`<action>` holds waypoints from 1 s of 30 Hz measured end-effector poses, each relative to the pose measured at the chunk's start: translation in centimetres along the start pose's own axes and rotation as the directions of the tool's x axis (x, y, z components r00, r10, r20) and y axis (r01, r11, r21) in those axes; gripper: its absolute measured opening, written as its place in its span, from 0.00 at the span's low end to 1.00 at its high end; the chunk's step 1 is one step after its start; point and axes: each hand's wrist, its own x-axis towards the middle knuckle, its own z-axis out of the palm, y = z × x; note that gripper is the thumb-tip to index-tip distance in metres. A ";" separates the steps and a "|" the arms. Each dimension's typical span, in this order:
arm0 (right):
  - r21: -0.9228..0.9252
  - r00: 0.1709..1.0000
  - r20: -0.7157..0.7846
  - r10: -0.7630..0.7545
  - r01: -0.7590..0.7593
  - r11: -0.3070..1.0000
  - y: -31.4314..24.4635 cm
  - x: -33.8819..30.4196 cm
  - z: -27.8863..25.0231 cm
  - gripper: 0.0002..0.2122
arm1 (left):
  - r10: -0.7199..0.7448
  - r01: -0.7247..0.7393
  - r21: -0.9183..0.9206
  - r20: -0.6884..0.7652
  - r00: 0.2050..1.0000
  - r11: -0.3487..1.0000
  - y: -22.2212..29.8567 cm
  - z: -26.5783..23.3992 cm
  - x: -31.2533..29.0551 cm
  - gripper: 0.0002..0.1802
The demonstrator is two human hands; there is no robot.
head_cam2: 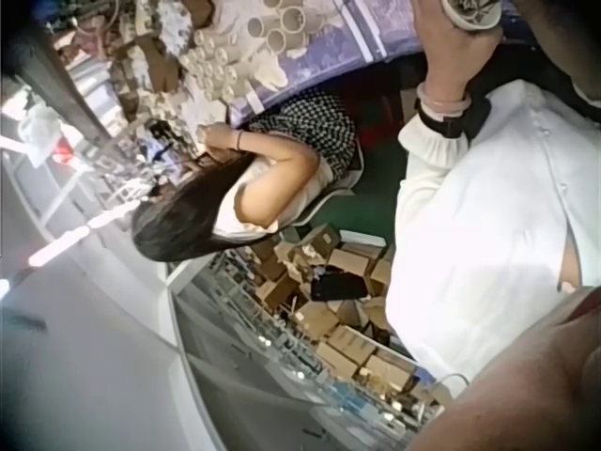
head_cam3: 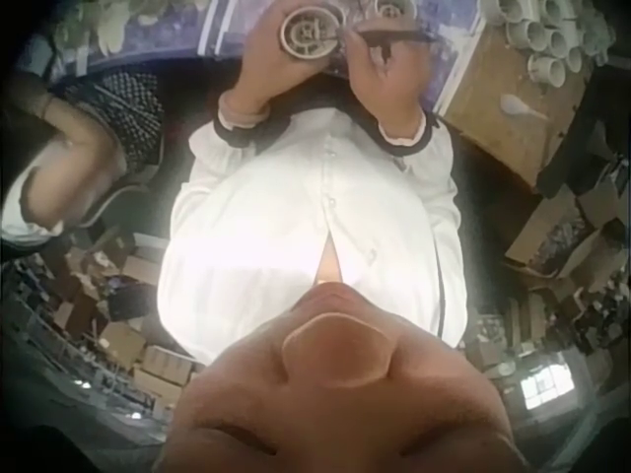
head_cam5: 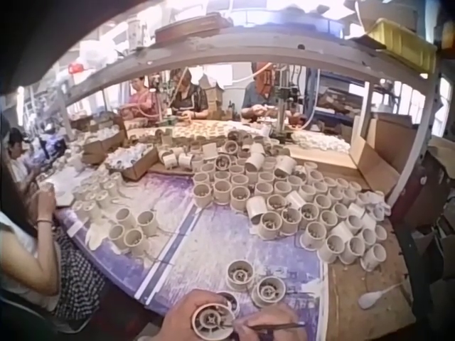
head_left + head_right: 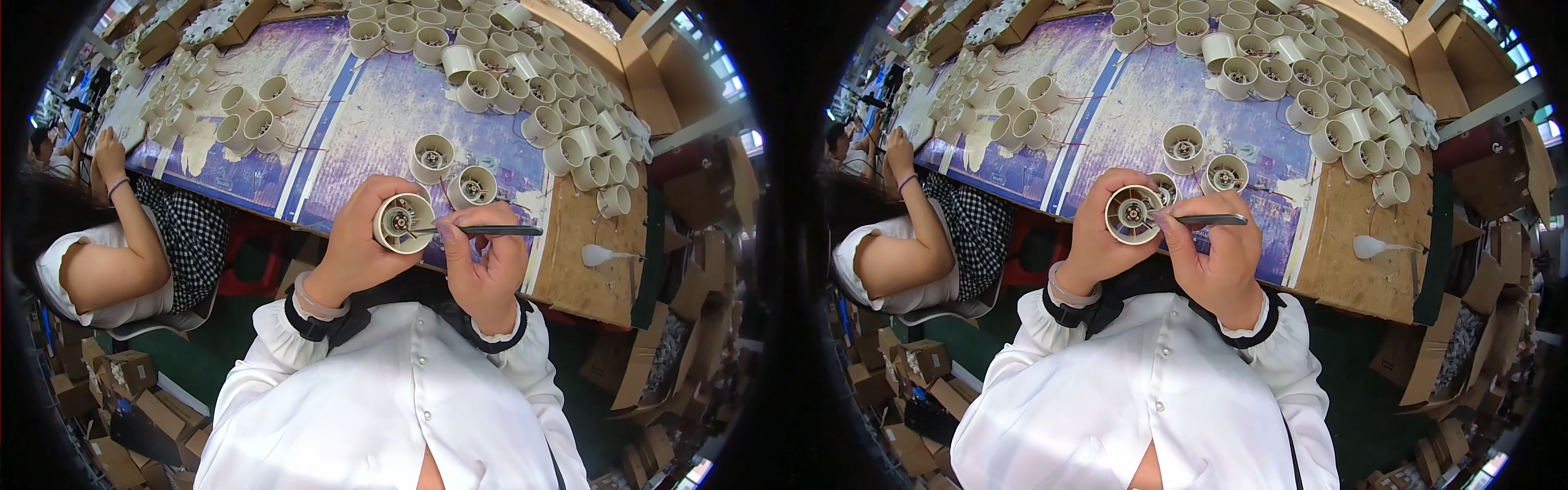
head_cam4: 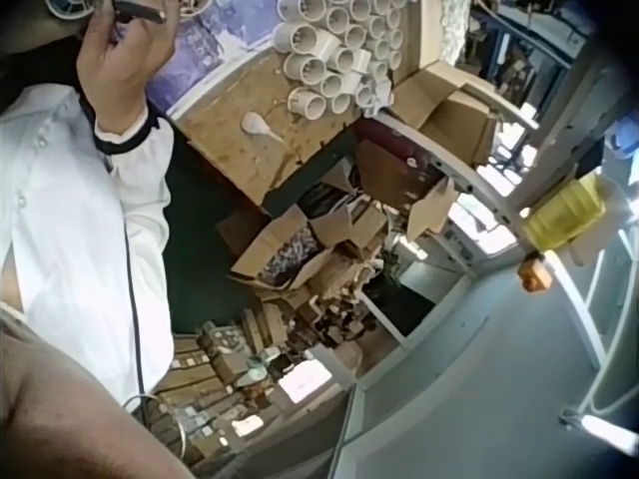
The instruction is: The person uses tweezers to pull wires through a hole in a plastic cylinder, then applies glue from a squeeze bottle to the wires and the interior of the cylinder.
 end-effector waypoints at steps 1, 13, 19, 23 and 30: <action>-0.009 1.000 -0.010 0.017 -0.017 1.000 -0.2 0.2 0.0 0.07 | 0.002 -0.002 0.006 -0.005 1.000 1.000 0.0 0.0 0.0 0.31; -0.073 0.998 -0.060 -0.023 0.018 0.997 -0.1 -0.4 0.7 0.07 | 0.096 -0.093 0.062 -0.046 0.994 0.994 0.2 0.3 0.1 0.29; -0.029 0.984 -0.080 -0.159 0.157 0.987 0.3 -0.9 1.3 0.08 | 0.155 -0.148 0.111 -0.058 0.986 0.983 0.1 0.4 0.1 0.28; 0.004 0.996 -0.065 -0.059 0.059 0.998 0.1 -0.8 0.6 0.08 | 0.071 -0.068 0.048 -0.072 0.995 0.997 0.1 0.3 -0.2 0.28; -0.018 0.998 -0.056 -0.038 0.037 0.999 0.0 -1.1 0.5 0.08 | 0.086 -0.080 0.113 -0.043 0.995 0.990 0.2 0.1 -0.2 0.28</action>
